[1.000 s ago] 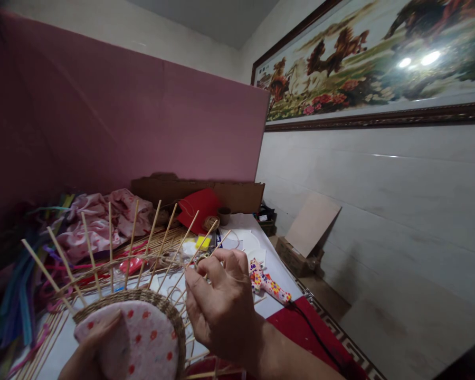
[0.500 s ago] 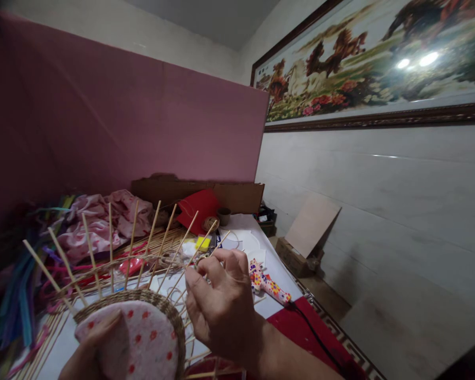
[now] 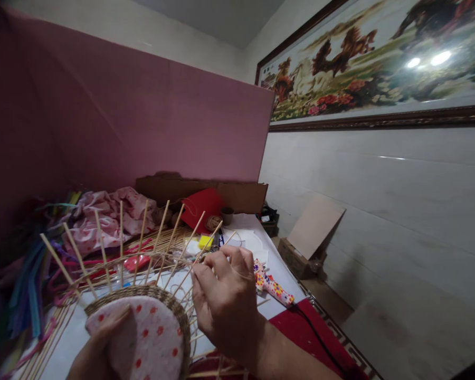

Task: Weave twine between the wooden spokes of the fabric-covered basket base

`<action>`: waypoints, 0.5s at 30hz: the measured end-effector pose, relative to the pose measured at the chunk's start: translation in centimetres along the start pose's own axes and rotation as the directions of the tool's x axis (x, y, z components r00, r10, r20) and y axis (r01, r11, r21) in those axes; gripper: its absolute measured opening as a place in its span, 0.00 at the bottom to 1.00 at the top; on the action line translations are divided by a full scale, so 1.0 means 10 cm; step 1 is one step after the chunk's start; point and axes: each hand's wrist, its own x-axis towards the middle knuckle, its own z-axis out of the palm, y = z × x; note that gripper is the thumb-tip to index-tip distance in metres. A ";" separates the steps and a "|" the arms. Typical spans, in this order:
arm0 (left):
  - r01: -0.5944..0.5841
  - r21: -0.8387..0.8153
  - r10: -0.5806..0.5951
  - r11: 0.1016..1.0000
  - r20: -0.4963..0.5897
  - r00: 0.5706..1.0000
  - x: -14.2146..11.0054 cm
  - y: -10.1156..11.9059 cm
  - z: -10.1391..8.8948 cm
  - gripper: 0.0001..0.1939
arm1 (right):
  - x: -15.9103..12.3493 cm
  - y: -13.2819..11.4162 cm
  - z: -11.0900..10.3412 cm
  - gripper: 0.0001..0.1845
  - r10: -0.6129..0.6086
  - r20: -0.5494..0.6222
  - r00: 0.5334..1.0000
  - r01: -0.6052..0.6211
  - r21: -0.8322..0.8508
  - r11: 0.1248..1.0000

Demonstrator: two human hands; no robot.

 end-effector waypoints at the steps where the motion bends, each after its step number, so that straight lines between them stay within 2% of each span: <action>1: 0.001 0.009 -0.001 1.000 0.002 1.000 0.01 -0.01 -0.01 0.02 | 0.00 0.00 0.01 0.05 0.017 0.004 1.000 -0.017 -0.014 1.000; 3: -0.002 0.021 0.002 1.000 0.017 1.000 0.04 -0.05 -0.03 0.02 | 0.00 0.00 0.02 0.05 0.039 0.019 0.999 -0.039 -0.037 0.999; 5: -0.023 0.056 0.018 0.998 0.098 0.995 0.06 -0.08 -0.04 0.06 | -0.01 0.01 0.04 0.05 0.044 0.033 0.998 -0.043 -0.047 0.998; 10: -0.129 0.088 0.106 0.988 0.226 0.968 0.08 -0.12 -0.03 0.06 | 0.04 -0.05 0.05 0.06 -0.013 0.058 0.998 0.011 0.022 1.000; 13: -0.177 0.067 0.148 0.982 0.312 0.938 0.09 -0.14 -0.04 0.06 | 0.18 -0.14 0.04 0.08 -0.133 0.178 0.975 0.103 0.167 0.980; 15: -0.225 0.081 0.183 0.971 0.355 0.917 0.12 -0.17 -0.06 0.06 | 0.34 -0.20 0.10 0.10 -0.275 0.267 0.923 0.204 0.266 0.942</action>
